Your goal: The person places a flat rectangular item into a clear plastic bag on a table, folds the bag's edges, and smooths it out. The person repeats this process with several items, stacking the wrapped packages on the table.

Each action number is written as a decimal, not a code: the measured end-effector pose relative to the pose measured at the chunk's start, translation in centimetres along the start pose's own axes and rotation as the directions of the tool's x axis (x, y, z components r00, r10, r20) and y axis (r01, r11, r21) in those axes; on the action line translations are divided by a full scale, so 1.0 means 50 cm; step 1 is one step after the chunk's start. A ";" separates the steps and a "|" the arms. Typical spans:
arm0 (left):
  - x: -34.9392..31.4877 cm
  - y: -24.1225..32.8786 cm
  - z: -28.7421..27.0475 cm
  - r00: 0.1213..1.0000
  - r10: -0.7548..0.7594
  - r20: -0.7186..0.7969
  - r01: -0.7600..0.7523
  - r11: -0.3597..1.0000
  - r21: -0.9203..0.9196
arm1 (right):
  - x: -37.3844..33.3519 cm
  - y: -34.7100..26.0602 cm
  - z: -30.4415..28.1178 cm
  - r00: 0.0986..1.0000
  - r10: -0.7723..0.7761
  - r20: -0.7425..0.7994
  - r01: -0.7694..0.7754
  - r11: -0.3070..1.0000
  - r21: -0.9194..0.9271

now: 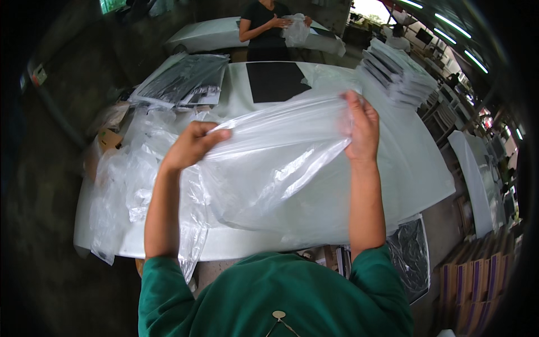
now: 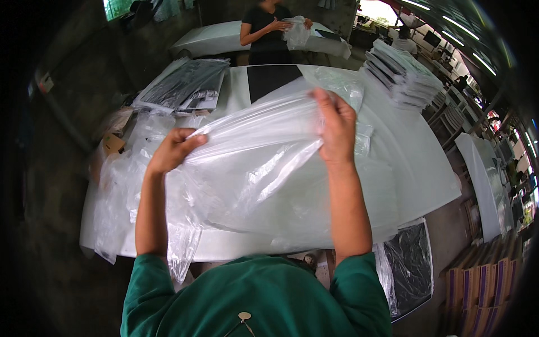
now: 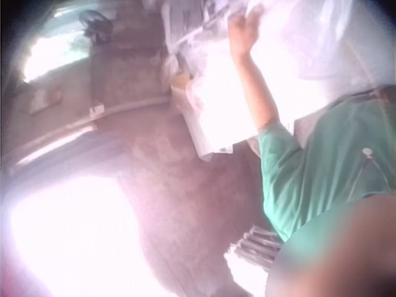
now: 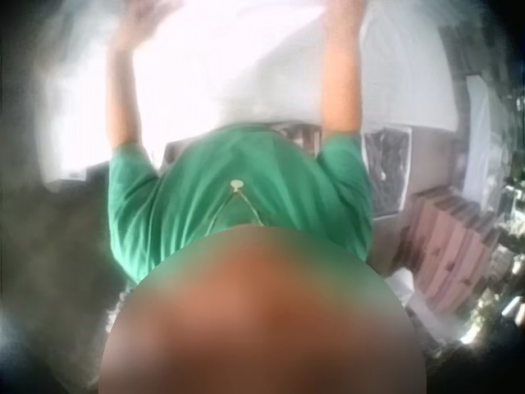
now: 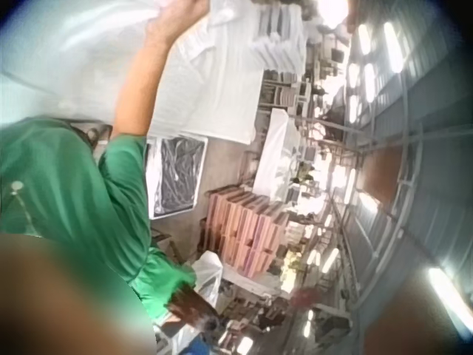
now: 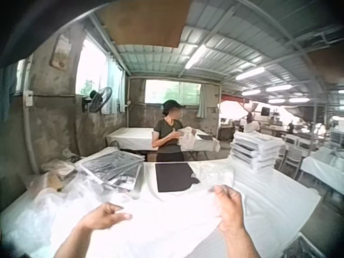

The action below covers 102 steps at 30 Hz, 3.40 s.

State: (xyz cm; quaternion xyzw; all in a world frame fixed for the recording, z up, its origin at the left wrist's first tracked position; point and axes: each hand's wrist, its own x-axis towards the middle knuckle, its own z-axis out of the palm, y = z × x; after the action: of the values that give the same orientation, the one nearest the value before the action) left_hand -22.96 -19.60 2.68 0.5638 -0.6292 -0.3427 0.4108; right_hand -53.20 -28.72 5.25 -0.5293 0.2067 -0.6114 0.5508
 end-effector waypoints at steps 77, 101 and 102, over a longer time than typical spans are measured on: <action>0.029 0.051 0.238 0.818 0.378 0.434 -0.179 0.884 -0.432 | -0.087 0.001 -0.065 0.661 0.373 0.652 0.026 0.856 -0.516; 0.212 0.243 0.557 0.855 -0.157 -0.493 0.008 0.957 -0.290 | 0.017 -0.154 -0.665 0.809 0.584 0.070 -0.065 0.208 -0.976; 0.200 0.231 0.568 0.770 -0.287 -0.571 0.040 0.914 -0.405 | 0.006 -0.167 -0.737 0.826 0.561 0.050 -0.067 0.187 -0.980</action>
State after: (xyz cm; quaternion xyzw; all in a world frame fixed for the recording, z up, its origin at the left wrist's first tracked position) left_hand -53.83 -28.90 2.19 0.6105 -0.3309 -0.2858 0.6604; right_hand -89.17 -38.58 -0.71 -0.8060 0.5201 -0.1043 0.2626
